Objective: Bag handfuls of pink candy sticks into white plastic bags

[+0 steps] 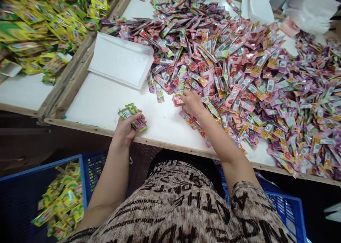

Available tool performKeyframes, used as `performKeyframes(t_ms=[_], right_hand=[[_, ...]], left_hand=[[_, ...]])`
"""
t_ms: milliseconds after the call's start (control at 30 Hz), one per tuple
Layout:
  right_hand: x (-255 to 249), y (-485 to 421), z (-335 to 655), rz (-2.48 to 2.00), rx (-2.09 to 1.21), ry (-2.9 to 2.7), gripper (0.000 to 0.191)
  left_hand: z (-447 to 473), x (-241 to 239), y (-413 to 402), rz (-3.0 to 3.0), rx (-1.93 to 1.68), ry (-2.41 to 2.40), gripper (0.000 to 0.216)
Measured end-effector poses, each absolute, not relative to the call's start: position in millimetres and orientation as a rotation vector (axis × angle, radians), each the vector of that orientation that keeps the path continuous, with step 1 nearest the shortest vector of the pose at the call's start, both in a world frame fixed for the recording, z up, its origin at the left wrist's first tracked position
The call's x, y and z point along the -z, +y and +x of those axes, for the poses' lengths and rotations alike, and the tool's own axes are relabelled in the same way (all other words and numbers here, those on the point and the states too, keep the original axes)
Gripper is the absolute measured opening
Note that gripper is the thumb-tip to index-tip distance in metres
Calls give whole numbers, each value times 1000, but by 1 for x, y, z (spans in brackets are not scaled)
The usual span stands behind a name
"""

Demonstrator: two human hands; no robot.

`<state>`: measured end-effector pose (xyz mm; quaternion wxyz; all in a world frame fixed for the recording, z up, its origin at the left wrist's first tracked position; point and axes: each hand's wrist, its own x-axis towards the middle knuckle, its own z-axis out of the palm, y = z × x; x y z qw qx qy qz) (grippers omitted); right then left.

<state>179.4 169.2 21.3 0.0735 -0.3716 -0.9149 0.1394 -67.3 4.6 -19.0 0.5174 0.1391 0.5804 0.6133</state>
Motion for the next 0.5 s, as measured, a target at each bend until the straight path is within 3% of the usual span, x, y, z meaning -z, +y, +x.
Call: performKeyframes(t_ms=[133,333,500], right_hand=[[-28,154,181,-1117,-837,-2080,4],[-36,111,197,-1191,-1384,-1396,25],[-1,74,185,-1151,-1686,-1216,39]], left_hand=[[-75,19,3,317,-1476,1333,36],[-58,11,-3,459,-1477,1317,32],[10,6,0,834,-1177,1273,51]])
